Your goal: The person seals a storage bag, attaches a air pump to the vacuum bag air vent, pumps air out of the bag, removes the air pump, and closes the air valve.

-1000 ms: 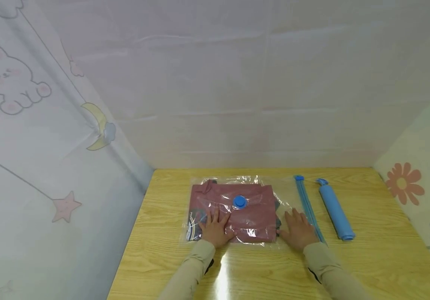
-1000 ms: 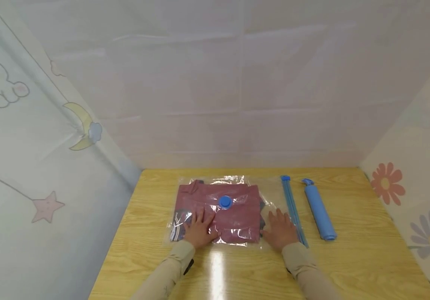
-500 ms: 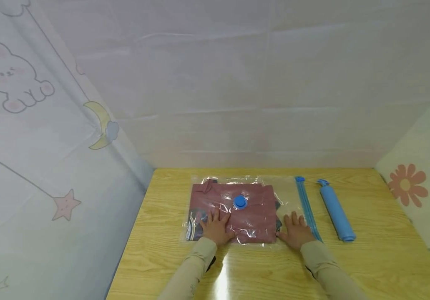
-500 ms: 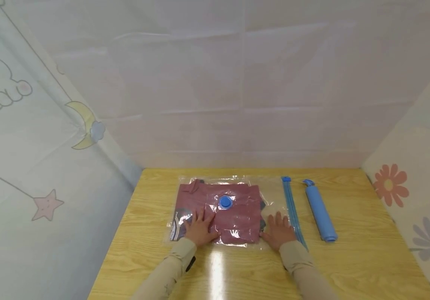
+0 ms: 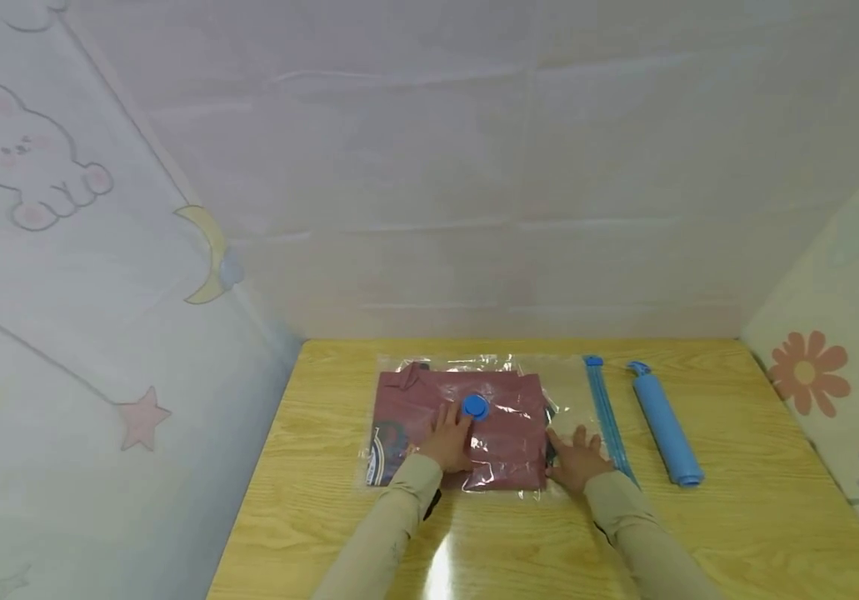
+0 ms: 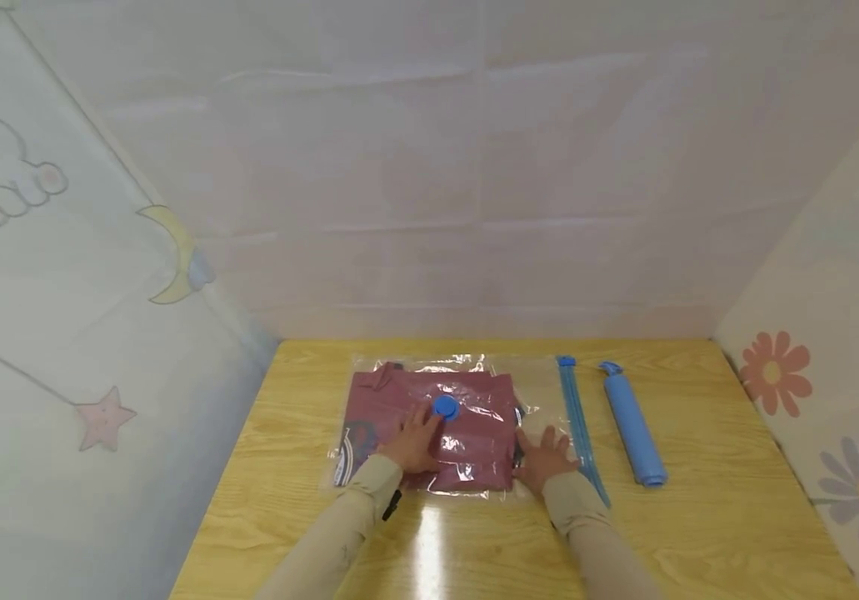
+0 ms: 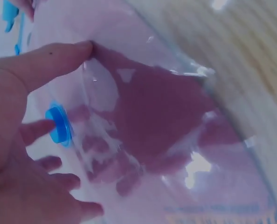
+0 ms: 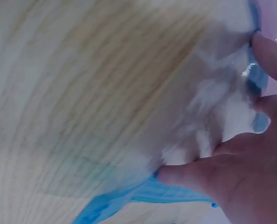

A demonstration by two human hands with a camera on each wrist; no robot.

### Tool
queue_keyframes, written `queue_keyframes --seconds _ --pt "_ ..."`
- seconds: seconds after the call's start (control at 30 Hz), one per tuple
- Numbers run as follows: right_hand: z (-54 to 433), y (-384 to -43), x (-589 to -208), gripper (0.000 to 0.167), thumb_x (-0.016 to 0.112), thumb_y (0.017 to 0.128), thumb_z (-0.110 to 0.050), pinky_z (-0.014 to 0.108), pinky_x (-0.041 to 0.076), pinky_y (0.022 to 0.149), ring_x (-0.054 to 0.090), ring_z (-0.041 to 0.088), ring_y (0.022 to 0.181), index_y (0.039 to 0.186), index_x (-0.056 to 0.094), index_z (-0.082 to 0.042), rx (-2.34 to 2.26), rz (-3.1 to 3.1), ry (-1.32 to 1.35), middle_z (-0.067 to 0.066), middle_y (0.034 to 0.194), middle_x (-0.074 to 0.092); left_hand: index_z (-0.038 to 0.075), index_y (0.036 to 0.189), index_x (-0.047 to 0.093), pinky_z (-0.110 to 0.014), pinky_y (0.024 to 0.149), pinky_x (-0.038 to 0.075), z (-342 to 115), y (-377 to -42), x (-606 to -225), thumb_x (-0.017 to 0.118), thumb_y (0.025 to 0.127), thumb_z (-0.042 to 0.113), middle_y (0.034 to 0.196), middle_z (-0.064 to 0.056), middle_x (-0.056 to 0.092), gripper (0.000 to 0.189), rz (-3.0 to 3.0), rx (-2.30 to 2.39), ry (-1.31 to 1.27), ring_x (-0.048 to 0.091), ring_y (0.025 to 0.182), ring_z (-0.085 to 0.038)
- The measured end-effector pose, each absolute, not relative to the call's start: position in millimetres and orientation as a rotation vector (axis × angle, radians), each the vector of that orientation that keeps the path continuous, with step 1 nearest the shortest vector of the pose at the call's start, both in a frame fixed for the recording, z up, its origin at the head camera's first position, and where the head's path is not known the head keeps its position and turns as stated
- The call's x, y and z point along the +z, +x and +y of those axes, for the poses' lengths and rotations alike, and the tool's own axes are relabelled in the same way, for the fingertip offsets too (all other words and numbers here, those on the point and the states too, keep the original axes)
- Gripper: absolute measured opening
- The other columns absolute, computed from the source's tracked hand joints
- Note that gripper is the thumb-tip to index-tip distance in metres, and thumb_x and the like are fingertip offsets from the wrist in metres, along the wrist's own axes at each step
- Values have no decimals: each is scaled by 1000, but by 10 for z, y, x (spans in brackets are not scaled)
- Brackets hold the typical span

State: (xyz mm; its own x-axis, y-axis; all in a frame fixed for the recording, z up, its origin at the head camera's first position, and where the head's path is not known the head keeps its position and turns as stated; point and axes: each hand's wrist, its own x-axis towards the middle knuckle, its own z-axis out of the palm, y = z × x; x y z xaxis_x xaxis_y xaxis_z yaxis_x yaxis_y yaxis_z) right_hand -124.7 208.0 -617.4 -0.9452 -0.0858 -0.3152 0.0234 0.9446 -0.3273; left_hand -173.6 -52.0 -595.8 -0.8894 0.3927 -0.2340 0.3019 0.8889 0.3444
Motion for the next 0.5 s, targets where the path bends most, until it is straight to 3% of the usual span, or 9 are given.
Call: queue_keyframes --seconds 0.17,0.33,0.5 --pt "2087 -1233 -6129 77 71 84 -31 84 33 80 15 72 127 148 36 -8 -470 2725 -15 49 143 15 15 146 39 -68 114 14 -406 -1817 -6034 74 81 26 157 -14 26 75 2740 675 525 23 146 -38" --pt "2056 -1237 -6118 76 71 85 -32 83 35 81 15 70 129 149 35 -10 -457 2721 12 46 145 15 13 140 47 -70 110 19 -293 -1915 -6182 58 93 18 149 -14 41 49 2951 922 391 41 137 -35" --pt "1994 -1263 -6084 75 71 86 -33 83 33 84 14 67 132 149 36 -11 -454 2722 50 44 147 15 16 144 46 -75 107 14 -226 -1996 -6289 54 97 21 153 -18 35 48 3066 991 284 31 141 -46"
